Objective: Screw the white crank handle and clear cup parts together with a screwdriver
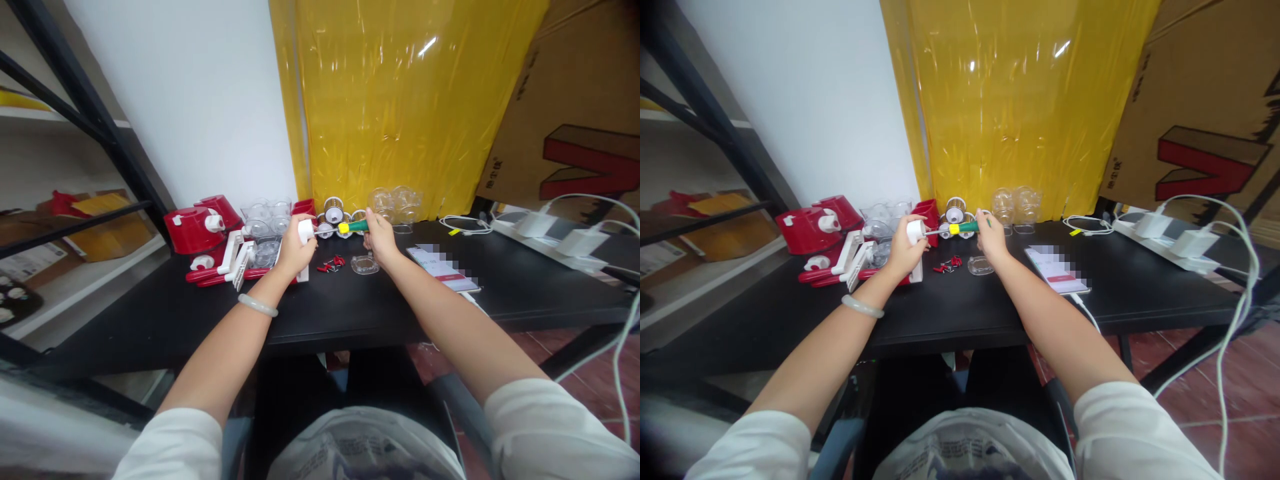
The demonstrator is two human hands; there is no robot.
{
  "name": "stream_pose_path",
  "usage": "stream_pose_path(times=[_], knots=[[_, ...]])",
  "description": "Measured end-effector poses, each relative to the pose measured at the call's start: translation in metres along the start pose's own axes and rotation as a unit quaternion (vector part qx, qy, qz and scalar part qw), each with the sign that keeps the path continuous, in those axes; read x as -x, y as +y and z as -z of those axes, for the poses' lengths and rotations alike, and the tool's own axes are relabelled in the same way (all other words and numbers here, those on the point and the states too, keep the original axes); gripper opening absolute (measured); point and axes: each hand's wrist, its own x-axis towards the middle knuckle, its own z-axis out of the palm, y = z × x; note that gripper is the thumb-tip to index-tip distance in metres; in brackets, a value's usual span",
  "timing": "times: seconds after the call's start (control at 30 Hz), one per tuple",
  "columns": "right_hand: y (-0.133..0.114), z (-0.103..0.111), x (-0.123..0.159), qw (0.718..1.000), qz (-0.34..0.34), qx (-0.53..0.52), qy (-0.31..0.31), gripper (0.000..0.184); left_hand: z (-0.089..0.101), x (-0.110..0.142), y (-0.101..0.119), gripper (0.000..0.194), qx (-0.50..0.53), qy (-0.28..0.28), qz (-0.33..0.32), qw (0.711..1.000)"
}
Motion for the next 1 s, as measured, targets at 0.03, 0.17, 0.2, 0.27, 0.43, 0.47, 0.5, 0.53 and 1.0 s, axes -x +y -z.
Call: stream_pose_path(times=[0.03,0.17,0.2,0.27,0.43,0.47,0.5,0.53,1.0], knots=[[0.0013,0.0003,-0.0006,1.0,-0.01,0.002,0.002,0.056,0.0003,0.0001,0.0003,0.054,-0.006,0.0,-0.008,1.0],[0.0027,0.0012,-0.003,0.998,-0.057,0.021,0.02,0.055,0.0007,0.0003,0.0011,0.056,-0.019,0.001,-0.028,0.999],[0.0019,0.0013,-0.0034,0.997,-0.069,0.016,0.016,0.054,0.0006,0.0002,0.0011,0.057,-0.017,0.002,-0.028,0.999],[-0.0005,0.0015,-0.0038,0.996,-0.084,-0.014,-0.007,0.049,0.0003,0.0001,0.0011,0.056,-0.012,0.004,-0.026,1.0],[-0.0024,0.0012,-0.0036,0.995,-0.076,-0.067,-0.023,0.022,0.0007,-0.0003,0.0017,0.055,-0.021,0.005,-0.015,1.0],[-0.0018,0.0009,-0.0036,0.995,-0.072,-0.064,-0.018,0.02,0.001,-0.0004,0.0021,0.055,-0.026,0.004,-0.016,1.0],[-0.0011,0.0005,-0.0038,0.996,-0.067,-0.059,-0.013,0.02,0.0012,-0.0004,0.0025,0.054,-0.03,0.003,-0.018,0.999],[-0.0003,0.0001,-0.004,0.997,-0.061,-0.055,-0.007,0.02,0.0014,-0.0004,0.0028,0.054,-0.033,0.002,-0.021,0.999],[-0.0028,-0.0008,-0.0022,0.993,-0.085,-0.079,-0.006,0.032,0.0011,-0.0004,0.0023,0.055,-0.032,0.002,-0.035,0.999]])
